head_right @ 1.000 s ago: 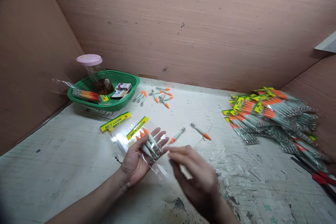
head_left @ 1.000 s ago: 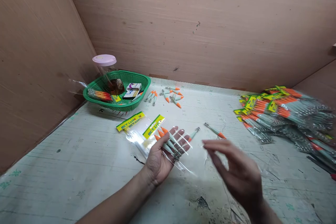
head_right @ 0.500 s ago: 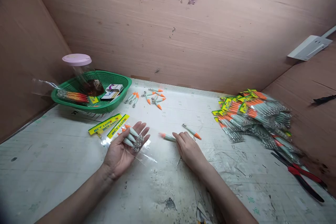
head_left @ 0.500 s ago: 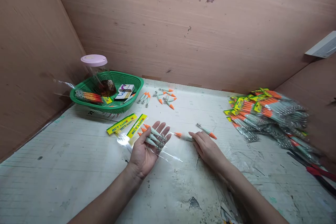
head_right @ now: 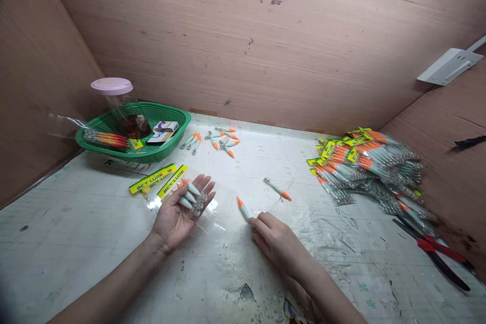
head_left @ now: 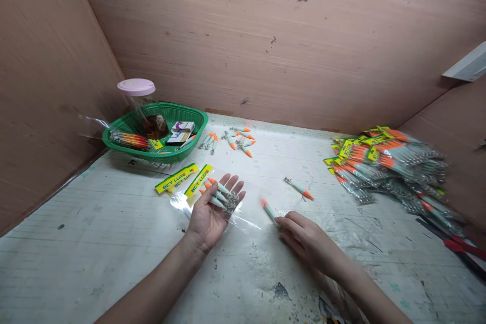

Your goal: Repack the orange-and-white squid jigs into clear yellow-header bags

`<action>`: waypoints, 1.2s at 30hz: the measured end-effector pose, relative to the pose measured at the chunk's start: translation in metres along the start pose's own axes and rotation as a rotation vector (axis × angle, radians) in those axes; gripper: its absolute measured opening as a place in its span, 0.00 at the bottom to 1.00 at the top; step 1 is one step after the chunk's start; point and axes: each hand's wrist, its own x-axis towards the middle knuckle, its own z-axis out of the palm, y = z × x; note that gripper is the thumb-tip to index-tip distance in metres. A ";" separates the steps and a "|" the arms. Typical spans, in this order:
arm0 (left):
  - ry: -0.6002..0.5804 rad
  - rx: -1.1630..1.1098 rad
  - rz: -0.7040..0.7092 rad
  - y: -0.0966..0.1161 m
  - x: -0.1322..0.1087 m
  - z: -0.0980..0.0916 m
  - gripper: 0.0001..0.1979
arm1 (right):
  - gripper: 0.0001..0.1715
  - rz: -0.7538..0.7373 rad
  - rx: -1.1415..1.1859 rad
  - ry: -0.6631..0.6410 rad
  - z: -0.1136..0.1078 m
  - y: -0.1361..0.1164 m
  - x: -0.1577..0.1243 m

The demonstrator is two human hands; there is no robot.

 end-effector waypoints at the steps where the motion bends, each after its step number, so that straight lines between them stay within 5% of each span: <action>1: -0.005 0.000 -0.002 0.000 0.000 0.000 0.20 | 0.10 -0.015 -0.008 -0.014 0.000 -0.003 0.001; 6: -0.005 0.006 -0.005 -0.001 0.000 0.000 0.18 | 0.12 -0.092 -0.019 0.022 -0.007 -0.012 0.005; 11: -0.006 0.020 -0.034 -0.002 -0.002 0.001 0.18 | 0.13 -0.026 0.412 0.228 -0.060 -0.018 -0.002; 15: -0.050 0.047 -0.074 -0.005 -0.005 0.001 0.19 | 0.14 -0.147 0.563 0.057 -0.094 -0.034 0.007; 18: -0.094 0.079 -0.118 -0.009 -0.008 0.000 0.18 | 0.16 -0.174 0.385 0.007 -0.084 -0.048 0.022; 25: -0.151 0.099 -0.216 -0.013 -0.014 0.000 0.20 | 0.19 -0.198 0.016 0.302 -0.045 -0.057 0.035; 36: -0.192 0.092 -0.240 -0.019 -0.019 0.000 0.19 | 0.20 -0.132 0.051 0.456 -0.035 -0.059 0.032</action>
